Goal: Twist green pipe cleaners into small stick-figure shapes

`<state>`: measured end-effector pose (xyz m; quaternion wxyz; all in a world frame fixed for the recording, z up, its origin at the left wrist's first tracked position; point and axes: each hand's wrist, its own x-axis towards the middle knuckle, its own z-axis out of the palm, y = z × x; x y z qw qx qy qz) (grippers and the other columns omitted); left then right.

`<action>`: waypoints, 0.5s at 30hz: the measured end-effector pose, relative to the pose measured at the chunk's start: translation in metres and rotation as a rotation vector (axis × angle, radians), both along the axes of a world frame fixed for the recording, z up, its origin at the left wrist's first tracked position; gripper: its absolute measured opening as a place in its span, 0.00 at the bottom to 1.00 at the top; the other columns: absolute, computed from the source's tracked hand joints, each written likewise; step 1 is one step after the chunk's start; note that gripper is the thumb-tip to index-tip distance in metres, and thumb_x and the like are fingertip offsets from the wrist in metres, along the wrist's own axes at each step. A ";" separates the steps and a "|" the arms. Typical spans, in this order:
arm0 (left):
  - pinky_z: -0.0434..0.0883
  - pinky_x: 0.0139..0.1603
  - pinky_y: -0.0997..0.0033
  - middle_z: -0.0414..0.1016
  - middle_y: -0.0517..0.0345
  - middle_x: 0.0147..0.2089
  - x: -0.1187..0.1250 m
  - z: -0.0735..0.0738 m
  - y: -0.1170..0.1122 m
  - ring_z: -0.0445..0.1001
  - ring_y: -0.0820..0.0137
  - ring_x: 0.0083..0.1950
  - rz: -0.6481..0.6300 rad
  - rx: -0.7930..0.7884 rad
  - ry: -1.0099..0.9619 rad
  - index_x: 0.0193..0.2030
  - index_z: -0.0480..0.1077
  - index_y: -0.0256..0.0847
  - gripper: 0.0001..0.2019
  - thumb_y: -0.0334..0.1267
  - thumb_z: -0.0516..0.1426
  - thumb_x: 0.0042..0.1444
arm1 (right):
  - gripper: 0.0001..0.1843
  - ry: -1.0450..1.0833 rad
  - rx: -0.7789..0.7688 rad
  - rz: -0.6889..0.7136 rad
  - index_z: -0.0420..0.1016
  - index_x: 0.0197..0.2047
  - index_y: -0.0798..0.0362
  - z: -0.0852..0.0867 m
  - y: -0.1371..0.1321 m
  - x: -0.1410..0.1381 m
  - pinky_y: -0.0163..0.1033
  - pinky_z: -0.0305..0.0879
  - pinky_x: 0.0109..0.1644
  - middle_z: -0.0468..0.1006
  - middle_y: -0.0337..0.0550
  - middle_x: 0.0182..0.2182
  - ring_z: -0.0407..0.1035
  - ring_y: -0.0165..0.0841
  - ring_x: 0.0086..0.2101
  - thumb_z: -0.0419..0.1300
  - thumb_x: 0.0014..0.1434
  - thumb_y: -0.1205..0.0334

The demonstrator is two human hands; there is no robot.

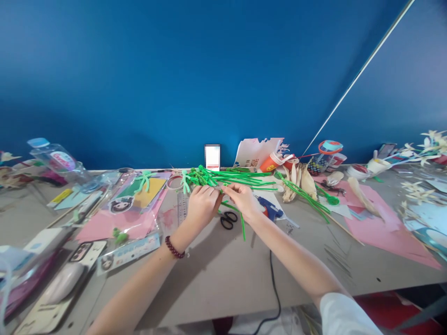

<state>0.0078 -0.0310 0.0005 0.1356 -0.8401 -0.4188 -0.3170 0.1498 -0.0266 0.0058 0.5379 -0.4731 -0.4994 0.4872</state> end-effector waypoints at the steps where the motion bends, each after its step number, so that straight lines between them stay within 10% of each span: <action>1: 0.60 0.36 0.64 0.70 0.52 0.25 0.001 0.002 -0.001 0.69 0.65 0.32 0.011 -0.027 -0.047 0.26 0.68 0.39 0.13 0.36 0.49 0.59 | 0.16 0.003 0.009 0.018 0.69 0.21 0.54 0.001 -0.001 0.000 0.33 0.45 0.23 0.59 0.32 0.15 0.50 0.24 0.19 0.64 0.45 0.50; 5: 0.59 0.32 0.67 0.68 0.55 0.24 0.001 0.012 -0.001 0.67 0.68 0.29 -0.086 -0.401 -0.382 0.22 0.65 0.39 0.16 0.40 0.48 0.59 | 0.15 0.013 0.064 0.172 0.72 0.24 0.55 0.004 0.003 0.006 0.33 0.46 0.24 0.63 0.33 0.17 0.52 0.24 0.20 0.63 0.47 0.50; 10: 0.62 0.30 0.68 0.65 0.56 0.25 -0.001 0.017 0.003 0.65 0.70 0.28 -0.500 -1.096 -0.907 0.24 0.65 0.39 0.16 0.48 0.51 0.55 | 0.15 0.067 0.077 0.347 0.75 0.29 0.55 0.009 0.006 0.014 0.33 0.51 0.26 0.68 0.36 0.20 0.56 0.24 0.22 0.63 0.49 0.50; 15: 0.64 0.29 0.63 0.56 0.59 0.19 0.005 0.010 0.002 0.61 0.69 0.24 -0.674 -1.309 -1.049 0.17 0.57 0.42 0.21 0.56 0.52 0.50 | 0.16 0.189 -0.004 0.439 0.69 0.26 0.54 0.005 0.004 0.013 0.33 0.57 0.27 0.70 0.37 0.21 0.61 0.26 0.22 0.63 0.48 0.49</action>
